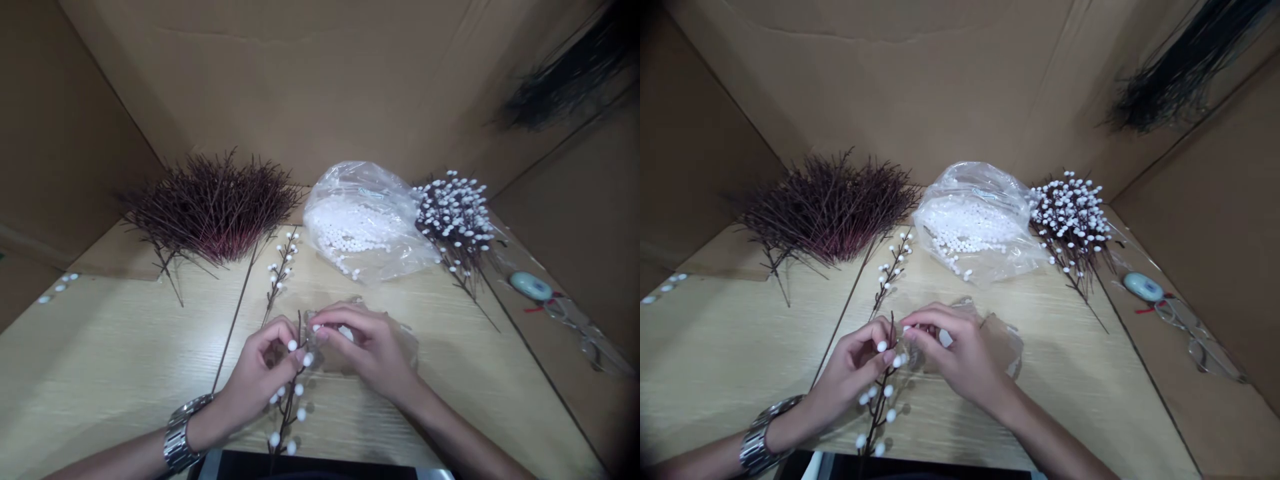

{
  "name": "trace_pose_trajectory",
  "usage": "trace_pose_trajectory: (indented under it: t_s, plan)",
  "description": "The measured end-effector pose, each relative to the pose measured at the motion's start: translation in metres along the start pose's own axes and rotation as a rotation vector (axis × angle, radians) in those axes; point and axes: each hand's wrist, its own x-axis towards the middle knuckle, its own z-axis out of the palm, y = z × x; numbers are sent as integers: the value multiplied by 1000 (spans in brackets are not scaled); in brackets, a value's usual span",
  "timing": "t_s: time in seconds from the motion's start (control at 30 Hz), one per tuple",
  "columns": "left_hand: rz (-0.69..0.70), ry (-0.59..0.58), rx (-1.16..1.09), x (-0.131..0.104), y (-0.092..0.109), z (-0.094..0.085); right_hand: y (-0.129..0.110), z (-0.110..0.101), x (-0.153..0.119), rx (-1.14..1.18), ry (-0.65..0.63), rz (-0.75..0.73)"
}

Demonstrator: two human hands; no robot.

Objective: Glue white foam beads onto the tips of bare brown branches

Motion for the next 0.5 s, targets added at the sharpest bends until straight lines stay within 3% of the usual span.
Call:
trace_pose_trajectory:
  t_s: [0.2, 0.5]
  plan:
    - [-4, -5, -7, -1, -3, -3, 2, 5, -2, 53, -6, -13]
    - [-35, -2, -47, 2, -3, -2, 9, 9, -3, 25, -10, -176]
